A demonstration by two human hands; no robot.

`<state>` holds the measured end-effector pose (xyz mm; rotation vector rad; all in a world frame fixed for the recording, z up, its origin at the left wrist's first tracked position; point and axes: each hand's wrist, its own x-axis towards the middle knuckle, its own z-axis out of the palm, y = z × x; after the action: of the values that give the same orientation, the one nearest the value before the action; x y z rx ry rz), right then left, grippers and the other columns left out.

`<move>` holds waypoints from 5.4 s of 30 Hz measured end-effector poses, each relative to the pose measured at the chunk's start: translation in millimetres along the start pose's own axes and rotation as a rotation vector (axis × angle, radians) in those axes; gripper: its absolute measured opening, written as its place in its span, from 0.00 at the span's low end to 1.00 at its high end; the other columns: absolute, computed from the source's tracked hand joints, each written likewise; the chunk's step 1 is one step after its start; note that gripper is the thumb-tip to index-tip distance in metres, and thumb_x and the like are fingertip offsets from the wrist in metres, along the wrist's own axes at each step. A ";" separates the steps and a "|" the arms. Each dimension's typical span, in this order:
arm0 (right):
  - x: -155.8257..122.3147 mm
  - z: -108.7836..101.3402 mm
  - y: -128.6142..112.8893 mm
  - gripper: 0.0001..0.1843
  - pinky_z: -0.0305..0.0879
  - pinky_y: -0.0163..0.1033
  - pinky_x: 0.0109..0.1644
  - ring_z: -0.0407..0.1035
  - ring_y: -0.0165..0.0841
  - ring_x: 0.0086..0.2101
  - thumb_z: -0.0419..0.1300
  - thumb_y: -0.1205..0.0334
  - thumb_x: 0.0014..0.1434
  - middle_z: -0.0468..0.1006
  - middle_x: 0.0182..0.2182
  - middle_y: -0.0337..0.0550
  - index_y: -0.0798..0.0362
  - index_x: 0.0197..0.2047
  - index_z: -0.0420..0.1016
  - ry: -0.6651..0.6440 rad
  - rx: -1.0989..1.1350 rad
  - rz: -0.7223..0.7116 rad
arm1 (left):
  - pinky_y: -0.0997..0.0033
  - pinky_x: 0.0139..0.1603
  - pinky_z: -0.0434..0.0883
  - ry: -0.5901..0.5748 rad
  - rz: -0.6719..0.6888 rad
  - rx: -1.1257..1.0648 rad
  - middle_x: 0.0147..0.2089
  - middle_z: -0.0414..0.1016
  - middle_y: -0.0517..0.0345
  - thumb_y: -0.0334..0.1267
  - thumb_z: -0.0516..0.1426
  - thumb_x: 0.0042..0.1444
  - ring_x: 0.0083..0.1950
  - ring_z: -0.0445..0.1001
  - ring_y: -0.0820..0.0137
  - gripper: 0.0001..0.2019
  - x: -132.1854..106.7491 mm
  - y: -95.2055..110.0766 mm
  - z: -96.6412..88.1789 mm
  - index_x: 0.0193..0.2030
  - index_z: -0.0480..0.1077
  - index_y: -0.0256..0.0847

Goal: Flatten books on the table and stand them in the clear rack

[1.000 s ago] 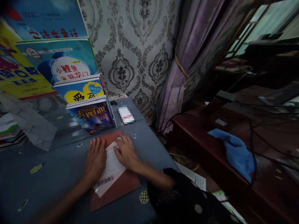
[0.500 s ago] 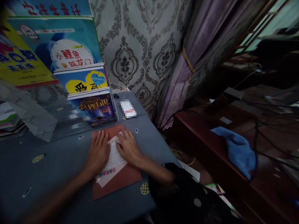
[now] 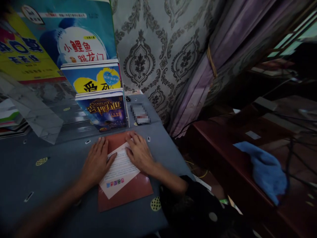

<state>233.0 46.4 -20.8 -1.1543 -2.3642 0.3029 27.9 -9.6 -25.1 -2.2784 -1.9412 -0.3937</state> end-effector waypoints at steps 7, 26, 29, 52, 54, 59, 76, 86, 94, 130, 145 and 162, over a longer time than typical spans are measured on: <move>-1.2 2.0 -0.4 0.24 0.60 0.61 0.67 0.57 0.52 0.66 0.54 0.62 0.67 0.67 0.64 0.62 0.59 0.65 0.69 0.019 0.012 0.013 | 0.46 0.74 0.56 -0.006 0.039 0.029 0.71 0.61 0.31 0.52 0.42 0.70 0.74 0.57 0.49 0.34 1.9 -4.3 1.9 0.69 0.59 0.24; -1.1 -6.1 8.6 0.23 0.63 0.55 0.67 0.63 0.43 0.64 0.45 0.58 0.73 0.69 0.62 0.58 0.54 0.65 0.67 0.111 0.253 0.080 | 0.45 0.72 0.59 -0.007 0.279 -0.092 0.72 0.60 0.34 0.50 0.44 0.72 0.75 0.57 0.53 0.30 33.1 9.3 9.7 0.71 0.56 0.29; 2.0 -7.8 13.9 0.23 0.62 0.55 0.67 0.64 0.42 0.63 0.43 0.55 0.74 0.71 0.61 0.55 0.51 0.65 0.66 0.153 0.358 0.113 | 0.48 0.72 0.60 -0.027 0.314 -0.087 0.72 0.60 0.35 0.49 0.45 0.72 0.75 0.57 0.53 0.30 38.4 12.0 9.5 0.70 0.57 0.28; 6.1 -9.4 23.9 0.25 0.65 0.52 0.64 0.70 0.40 0.58 0.44 0.46 0.73 0.75 0.58 0.52 0.50 0.62 0.68 0.207 0.539 0.172 | 0.51 0.74 0.53 -0.182 0.464 -0.194 0.75 0.56 0.42 0.47 0.43 0.73 0.76 0.53 0.61 0.28 79.7 24.3 10.6 0.72 0.55 0.33; 5.3 -10.0 23.4 0.26 0.64 0.51 0.64 0.70 0.40 0.58 0.44 0.46 0.73 0.76 0.57 0.53 0.52 0.62 0.68 0.198 0.541 0.172 | 0.51 0.74 0.54 -0.194 0.464 -0.205 0.75 0.56 0.42 0.47 0.44 0.73 0.76 0.53 0.61 0.28 79.9 24.7 8.7 0.73 0.54 0.34; 3.5 -10.7 24.4 0.27 0.64 0.50 0.64 0.70 0.40 0.58 0.45 0.43 0.72 0.76 0.58 0.51 0.51 0.61 0.70 0.200 0.569 0.208 | 0.51 0.74 0.53 -0.200 0.476 -0.230 0.75 0.56 0.44 0.48 0.44 0.72 0.76 0.54 0.62 0.27 81.0 23.2 6.2 0.72 0.55 0.37; 10.7 -11.1 31.9 0.30 0.68 0.49 0.61 0.74 0.41 0.55 0.44 0.39 0.71 0.79 0.55 0.52 0.52 0.58 0.73 0.210 0.619 0.237 | 0.50 0.75 0.52 -0.162 0.538 -0.230 0.74 0.58 0.40 0.47 0.45 0.72 0.76 0.55 0.61 0.27 79.5 19.4 7.7 0.71 0.57 0.33; 31.7 -4.2 41.2 0.27 0.66 0.48 0.61 0.73 0.39 0.55 0.46 0.43 0.72 0.79 0.55 0.51 0.52 0.56 0.74 0.216 0.545 0.221 | 0.50 0.75 0.54 -0.144 0.537 -0.198 0.73 0.60 0.40 0.47 0.44 0.73 0.75 0.57 0.61 0.26 79.8 21.1 8.2 0.69 0.61 0.32; 21.5 -7.1 39.5 0.28 0.68 0.47 0.60 0.74 0.39 0.54 0.45 0.41 0.72 0.79 0.54 0.50 0.52 0.58 0.73 0.196 0.579 0.220 | 0.49 0.74 0.54 -0.141 0.546 -0.220 0.72 0.62 0.42 0.45 0.45 0.72 0.74 0.59 0.61 0.25 81.3 19.3 8.3 0.69 0.62 0.32; -27.9 -29.1 16.9 0.29 0.69 0.52 0.61 0.75 0.42 0.52 0.45 0.41 0.72 0.82 0.49 0.49 0.52 0.53 0.77 0.127 0.669 0.234 | 0.49 0.72 0.58 -0.160 0.667 -0.264 0.68 0.69 0.45 0.46 0.45 0.73 0.69 0.66 0.60 0.23 59.0 30.0 -7.5 0.66 0.66 0.37; -63.1 -43.9 -1.7 0.31 0.68 0.52 0.61 0.75 0.42 0.54 0.44 0.39 0.72 0.80 0.53 0.50 0.52 0.57 0.76 0.105 0.656 0.236 | 0.49 0.72 0.59 -0.136 0.703 -0.272 0.67 0.70 0.44 0.47 0.46 0.73 0.70 0.66 0.61 0.23 29.7 45.0 -16.6 0.65 0.67 0.37; -118.5 -61.6 -29.2 0.31 0.68 0.53 0.62 0.72 0.41 0.57 0.43 0.39 0.72 0.80 0.53 0.50 0.51 0.59 0.75 0.059 0.664 0.271 | 0.49 0.72 0.58 -0.190 0.800 -0.284 0.67 0.70 0.44 0.51 0.44 0.73 0.70 0.65 0.61 0.25 -13.6 62.0 -32.0 0.65 0.66 0.36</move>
<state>307.1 -65.7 4.6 -1.1108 -1.8191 1.0371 83.1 -41.3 6.5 -3.1046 -0.9064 -0.3691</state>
